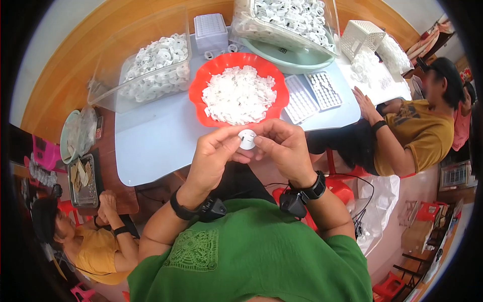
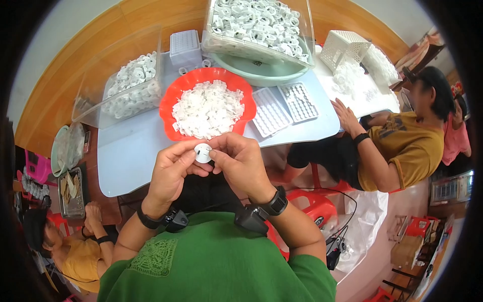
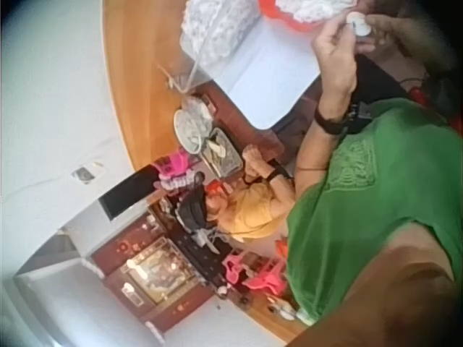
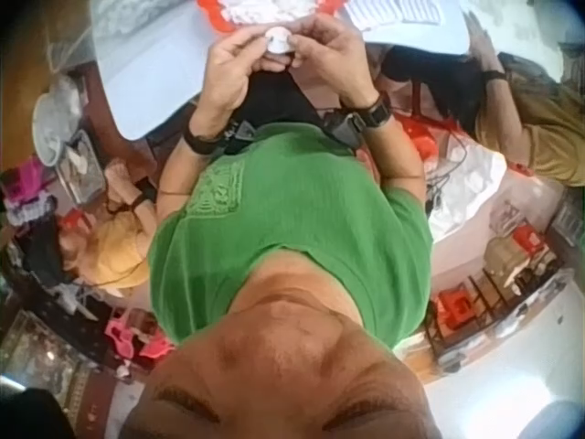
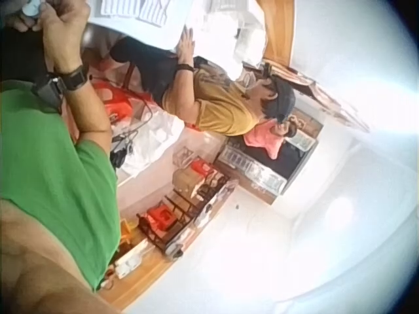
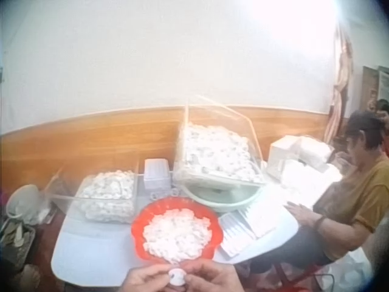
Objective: Assembling small white plastic components by hand on a production floor table.
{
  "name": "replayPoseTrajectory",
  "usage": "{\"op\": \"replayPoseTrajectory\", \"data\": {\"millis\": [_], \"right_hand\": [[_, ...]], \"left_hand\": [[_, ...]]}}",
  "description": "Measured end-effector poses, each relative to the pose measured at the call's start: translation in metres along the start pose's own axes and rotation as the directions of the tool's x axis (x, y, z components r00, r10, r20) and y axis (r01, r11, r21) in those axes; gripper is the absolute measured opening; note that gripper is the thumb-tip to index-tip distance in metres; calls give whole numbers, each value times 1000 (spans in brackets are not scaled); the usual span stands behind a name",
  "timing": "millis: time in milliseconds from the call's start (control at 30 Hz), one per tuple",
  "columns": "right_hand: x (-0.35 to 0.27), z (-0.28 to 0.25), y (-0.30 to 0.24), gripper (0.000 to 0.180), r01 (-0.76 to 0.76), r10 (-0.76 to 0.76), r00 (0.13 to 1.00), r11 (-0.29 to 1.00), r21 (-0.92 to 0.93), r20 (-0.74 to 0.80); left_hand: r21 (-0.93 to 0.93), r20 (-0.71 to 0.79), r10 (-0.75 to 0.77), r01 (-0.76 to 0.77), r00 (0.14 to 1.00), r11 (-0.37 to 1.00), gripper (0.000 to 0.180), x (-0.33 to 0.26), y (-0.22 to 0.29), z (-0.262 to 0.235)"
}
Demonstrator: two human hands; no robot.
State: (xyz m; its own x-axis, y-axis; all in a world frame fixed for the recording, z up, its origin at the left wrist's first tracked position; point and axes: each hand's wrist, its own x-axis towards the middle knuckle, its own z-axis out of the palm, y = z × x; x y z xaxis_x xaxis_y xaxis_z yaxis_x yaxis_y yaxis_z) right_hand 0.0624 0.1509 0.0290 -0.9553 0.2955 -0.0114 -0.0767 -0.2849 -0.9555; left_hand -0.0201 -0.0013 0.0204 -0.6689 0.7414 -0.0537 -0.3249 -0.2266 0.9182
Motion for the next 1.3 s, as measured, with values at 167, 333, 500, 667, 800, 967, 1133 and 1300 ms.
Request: {"op": "replayPoseTrajectory", "data": {"millis": [167,333,500,667,800,967,1133,1300], "right_hand": [[-1,3,-4,13,-21,22,1000,998,-52,13],[-5,7,-9,16,41,-36,997,996,-84,63],[-6,9,-6,15,91,-88,995,992,-92,35],[2,8,-8,15,236,-246,969,895,-379,24],[5,13,-2,8,305,-296,952,900,-311,76],[-1,15,-3,7,333,-340,939,874,-353,43],[-7,28,-9,6,420,-435,898,806,-417,63],[-11,24,-26,17,333,-341,939,866,-374,47]], "left_hand": [[123,-52,23,-17,998,992,24,0,4,2],[171,-77,90,-76,993,982,19,0,7,1],[298,-37,124,-108,992,948,19,3,13,9],[289,-48,147,-127,988,949,22,7,5,3],[321,-96,183,-143,978,936,23,1,12,7],[338,-49,234,-204,971,919,22,3,8,10],[330,-92,287,-242,954,912,21,-10,11,9],[216,-108,179,-153,978,964,23,4,42,-3]]}}
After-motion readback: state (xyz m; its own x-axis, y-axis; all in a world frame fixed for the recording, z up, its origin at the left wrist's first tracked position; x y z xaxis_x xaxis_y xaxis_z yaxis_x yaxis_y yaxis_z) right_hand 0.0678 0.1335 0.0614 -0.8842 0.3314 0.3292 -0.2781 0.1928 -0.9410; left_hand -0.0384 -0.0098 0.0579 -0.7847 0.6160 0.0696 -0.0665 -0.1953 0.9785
